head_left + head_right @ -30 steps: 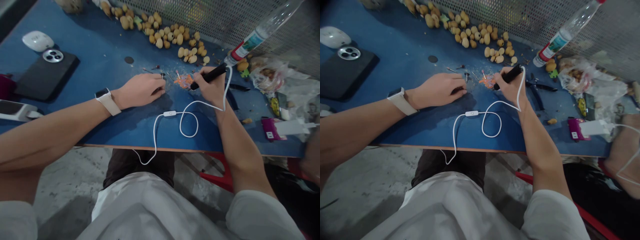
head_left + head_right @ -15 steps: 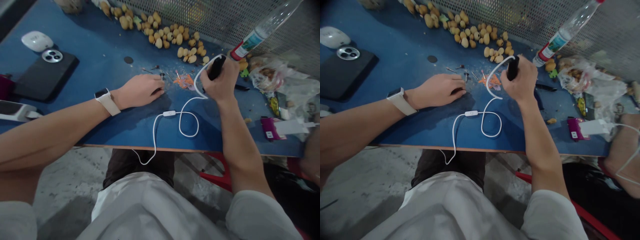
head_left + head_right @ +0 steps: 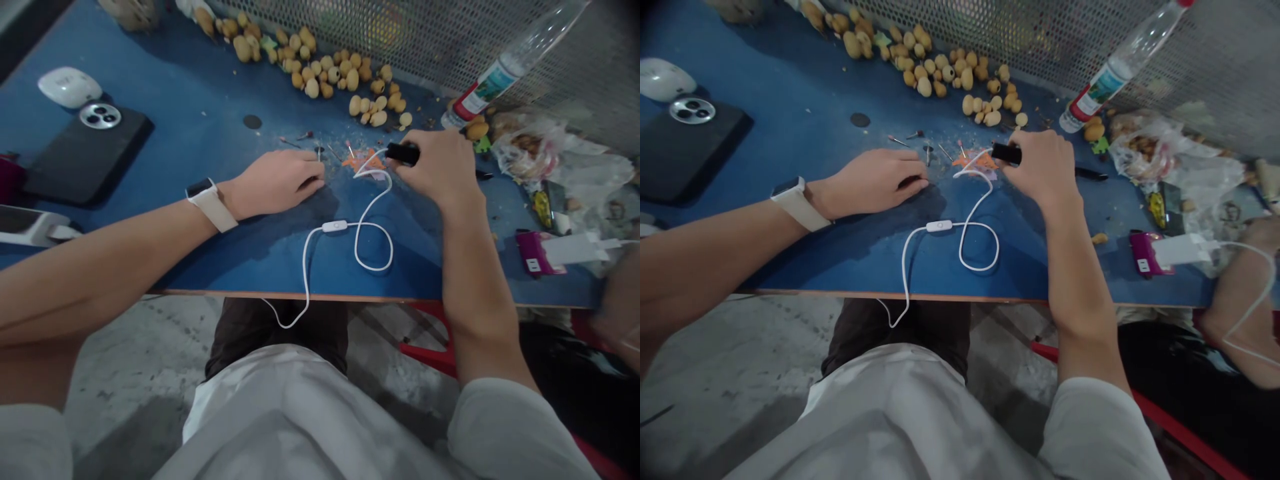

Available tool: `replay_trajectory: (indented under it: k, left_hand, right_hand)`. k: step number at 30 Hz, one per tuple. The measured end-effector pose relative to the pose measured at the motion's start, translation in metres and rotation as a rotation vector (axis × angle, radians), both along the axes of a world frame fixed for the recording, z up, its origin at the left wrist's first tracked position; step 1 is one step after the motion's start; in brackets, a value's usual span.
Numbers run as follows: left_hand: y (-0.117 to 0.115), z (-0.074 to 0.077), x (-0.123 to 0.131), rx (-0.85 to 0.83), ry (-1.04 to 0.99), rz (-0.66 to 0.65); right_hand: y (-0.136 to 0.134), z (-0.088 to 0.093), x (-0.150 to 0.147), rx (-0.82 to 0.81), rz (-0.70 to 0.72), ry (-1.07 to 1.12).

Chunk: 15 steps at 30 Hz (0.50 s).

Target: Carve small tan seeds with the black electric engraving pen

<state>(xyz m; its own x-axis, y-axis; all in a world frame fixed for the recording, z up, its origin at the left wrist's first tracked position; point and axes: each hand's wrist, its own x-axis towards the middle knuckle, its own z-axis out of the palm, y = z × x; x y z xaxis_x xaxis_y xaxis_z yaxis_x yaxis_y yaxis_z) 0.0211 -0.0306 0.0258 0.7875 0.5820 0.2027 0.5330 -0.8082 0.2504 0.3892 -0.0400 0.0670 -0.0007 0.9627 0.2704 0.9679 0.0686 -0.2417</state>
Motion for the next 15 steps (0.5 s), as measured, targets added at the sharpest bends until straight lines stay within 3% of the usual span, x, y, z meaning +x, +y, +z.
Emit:
replay_trajectory:
  k: [7, 11, 15]
  left_hand:
    - [0.006, -0.015, 0.003, 0.014, -0.115, 0.016]
    - [0.005, -0.015, 0.003, 0.014, -0.095, 0.019]
    - [0.004, -0.014, 0.004, 0.014, -0.097, 0.021]
  right_hand:
    - [0.002, 0.000, 0.012, -0.017, 0.229, 0.135]
    - [-0.001, 0.008, 0.019, 0.018, 0.266, 0.098]
    - [-0.001, 0.013, 0.027, 0.122, 0.260, 0.247]
